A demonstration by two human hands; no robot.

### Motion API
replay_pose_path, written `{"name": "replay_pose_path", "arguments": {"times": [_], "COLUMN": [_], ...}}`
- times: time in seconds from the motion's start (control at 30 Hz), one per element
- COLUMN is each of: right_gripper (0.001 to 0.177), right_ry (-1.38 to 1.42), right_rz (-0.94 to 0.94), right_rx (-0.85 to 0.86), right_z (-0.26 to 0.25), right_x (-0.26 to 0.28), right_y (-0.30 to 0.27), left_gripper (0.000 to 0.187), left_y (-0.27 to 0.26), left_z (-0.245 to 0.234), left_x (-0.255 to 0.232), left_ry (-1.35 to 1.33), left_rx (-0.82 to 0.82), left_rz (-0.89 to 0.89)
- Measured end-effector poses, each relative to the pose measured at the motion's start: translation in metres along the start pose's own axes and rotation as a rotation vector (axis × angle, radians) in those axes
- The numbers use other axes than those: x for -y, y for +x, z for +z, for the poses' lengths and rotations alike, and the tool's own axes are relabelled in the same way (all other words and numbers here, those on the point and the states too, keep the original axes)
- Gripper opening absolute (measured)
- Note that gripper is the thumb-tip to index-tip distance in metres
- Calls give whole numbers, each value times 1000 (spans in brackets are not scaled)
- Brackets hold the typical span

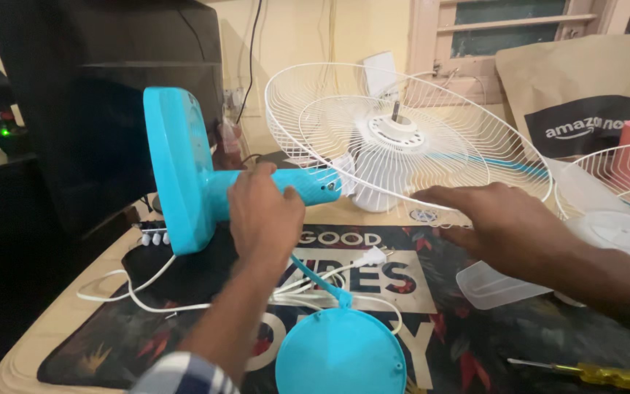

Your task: The person disassembles a small blue table fan by removing the front grille and fan blades. They then open the rear housing and use a screwdriver to adjust the internal wiring and switch assembly.

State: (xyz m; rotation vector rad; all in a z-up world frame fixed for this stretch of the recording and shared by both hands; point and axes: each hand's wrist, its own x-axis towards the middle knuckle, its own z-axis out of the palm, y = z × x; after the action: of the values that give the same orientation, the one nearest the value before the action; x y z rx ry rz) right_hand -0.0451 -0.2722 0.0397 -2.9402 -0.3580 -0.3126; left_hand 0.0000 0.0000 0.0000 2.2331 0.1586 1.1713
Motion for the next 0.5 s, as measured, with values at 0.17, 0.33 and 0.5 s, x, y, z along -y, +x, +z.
{"name": "replay_pose_path", "arguments": {"times": [0.17, 0.33, 0.5], "right_gripper": [67, 70, 78], "right_ry": [72, 27, -10], "right_rz": [-249, -333, -391], "right_rx": [-122, -152, -221], "right_z": [9, 26, 40], "right_x": [-13, -32, -47], "right_y": [-3, 3, 7], "left_gripper": [63, 79, 91], "left_y": [31, 64, 89], "left_z": [-3, 14, 34], "left_x": [15, 10, 7], "left_ry": [433, 629, 696], "left_rx": [170, 516, 684], "left_rz": [416, 391, 394]}}
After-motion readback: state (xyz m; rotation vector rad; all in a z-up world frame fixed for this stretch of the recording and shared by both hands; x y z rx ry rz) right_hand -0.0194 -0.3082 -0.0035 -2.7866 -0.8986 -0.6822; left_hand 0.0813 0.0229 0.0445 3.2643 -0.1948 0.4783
